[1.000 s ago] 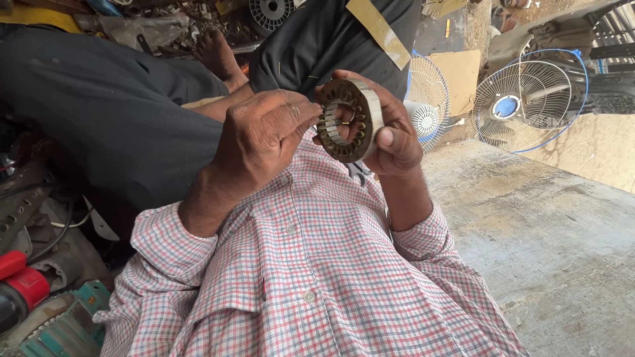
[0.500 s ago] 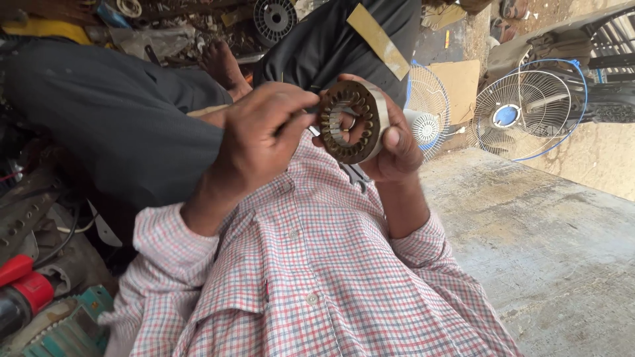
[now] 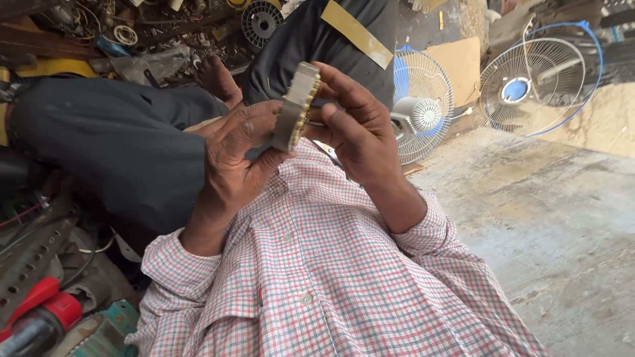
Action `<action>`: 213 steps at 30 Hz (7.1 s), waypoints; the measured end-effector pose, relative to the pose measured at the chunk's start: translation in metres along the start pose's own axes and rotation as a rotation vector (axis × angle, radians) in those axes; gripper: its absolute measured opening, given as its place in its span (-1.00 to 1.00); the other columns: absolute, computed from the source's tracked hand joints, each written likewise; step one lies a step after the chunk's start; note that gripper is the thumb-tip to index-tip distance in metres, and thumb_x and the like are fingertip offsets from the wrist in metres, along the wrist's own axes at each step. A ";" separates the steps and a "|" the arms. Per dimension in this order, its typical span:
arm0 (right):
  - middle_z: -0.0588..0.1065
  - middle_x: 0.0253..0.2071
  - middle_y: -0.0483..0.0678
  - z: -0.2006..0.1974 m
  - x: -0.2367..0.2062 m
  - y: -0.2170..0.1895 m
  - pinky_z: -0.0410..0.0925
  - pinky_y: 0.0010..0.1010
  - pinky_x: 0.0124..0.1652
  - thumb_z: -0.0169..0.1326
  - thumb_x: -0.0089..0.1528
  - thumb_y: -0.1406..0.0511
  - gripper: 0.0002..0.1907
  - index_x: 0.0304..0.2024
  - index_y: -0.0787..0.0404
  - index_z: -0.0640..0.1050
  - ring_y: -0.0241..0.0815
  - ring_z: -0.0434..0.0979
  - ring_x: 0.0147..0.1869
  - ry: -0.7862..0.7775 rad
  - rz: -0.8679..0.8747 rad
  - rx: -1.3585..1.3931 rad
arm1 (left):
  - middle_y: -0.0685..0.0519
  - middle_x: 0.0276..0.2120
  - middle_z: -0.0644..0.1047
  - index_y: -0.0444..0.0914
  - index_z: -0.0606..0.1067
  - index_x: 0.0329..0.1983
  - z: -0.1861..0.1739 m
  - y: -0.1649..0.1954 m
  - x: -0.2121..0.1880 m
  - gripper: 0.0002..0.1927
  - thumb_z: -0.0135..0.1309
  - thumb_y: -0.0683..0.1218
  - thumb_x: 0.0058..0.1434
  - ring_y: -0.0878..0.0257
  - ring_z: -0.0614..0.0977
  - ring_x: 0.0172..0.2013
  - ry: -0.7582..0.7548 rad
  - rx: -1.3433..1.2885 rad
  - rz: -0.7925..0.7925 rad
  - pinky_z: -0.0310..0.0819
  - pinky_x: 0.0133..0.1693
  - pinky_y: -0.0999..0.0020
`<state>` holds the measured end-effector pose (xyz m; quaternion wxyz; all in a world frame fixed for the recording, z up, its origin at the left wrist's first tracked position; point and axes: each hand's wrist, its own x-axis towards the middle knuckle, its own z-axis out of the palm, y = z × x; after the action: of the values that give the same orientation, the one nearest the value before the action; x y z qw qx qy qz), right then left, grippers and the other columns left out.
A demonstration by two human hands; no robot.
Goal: The person sits cross-legged and uses scissors to cut small pieces of yellow insulating tape. They wrap the tape around the slots of a cylindrical metal stator component, repeating the process for several slots.
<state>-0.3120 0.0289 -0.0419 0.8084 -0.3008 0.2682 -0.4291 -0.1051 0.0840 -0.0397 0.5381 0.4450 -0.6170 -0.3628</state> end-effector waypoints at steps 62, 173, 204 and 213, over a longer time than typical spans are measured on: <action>0.52 0.18 0.21 0.011 -0.012 0.001 0.60 -0.19 0.05 0.10 0.36 0.53 -0.46 0.38 0.33 0.32 0.04 0.67 0.11 0.042 0.044 0.151 | -0.08 -0.11 0.63 -0.31 0.55 -0.02 -0.014 0.020 0.004 -0.84 0.25 -0.25 0.36 0.16 0.74 -0.09 0.003 0.038 0.010 0.74 -0.13 0.37; 0.58 -0.20 0.10 -0.029 -0.005 -0.006 0.53 -0.41 -0.19 0.01 0.43 0.47 -0.81 0.05 0.46 0.55 -0.19 0.62 -0.21 0.192 0.096 -0.004 | -0.10 -0.05 0.56 -0.35 0.53 0.03 0.018 -0.013 0.041 -0.68 0.36 -0.23 0.27 0.08 0.69 -0.05 -0.058 0.131 0.120 0.67 -0.06 0.28; 0.60 -0.21 0.10 -0.047 -0.042 -0.028 0.52 -0.19 -0.20 0.24 0.14 0.37 -0.75 -0.13 0.30 0.64 0.05 0.65 -0.24 -0.332 0.309 -1.792 | -0.04 -0.27 0.64 -0.36 0.55 -0.08 0.012 -0.025 0.014 -0.91 0.17 -0.28 0.38 0.35 0.69 -0.27 -0.011 -0.664 -0.310 0.69 -0.14 0.48; 0.52 0.03 0.31 -0.061 -0.063 -0.020 0.54 -0.19 -0.28 0.25 -0.02 0.40 -0.43 0.07 0.43 0.52 0.16 0.64 -0.21 -0.438 0.082 -1.760 | 0.02 -0.38 0.60 -0.35 0.51 -0.10 0.018 -0.036 0.011 -0.94 0.09 -0.22 0.46 0.40 0.64 -0.40 0.023 -0.652 -0.386 0.64 -0.33 0.53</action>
<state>-0.3960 0.0582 -0.0579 0.3341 -0.8747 0.3500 0.0268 -0.1176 0.0612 -0.0720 0.5800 0.3625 -0.3679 -0.6299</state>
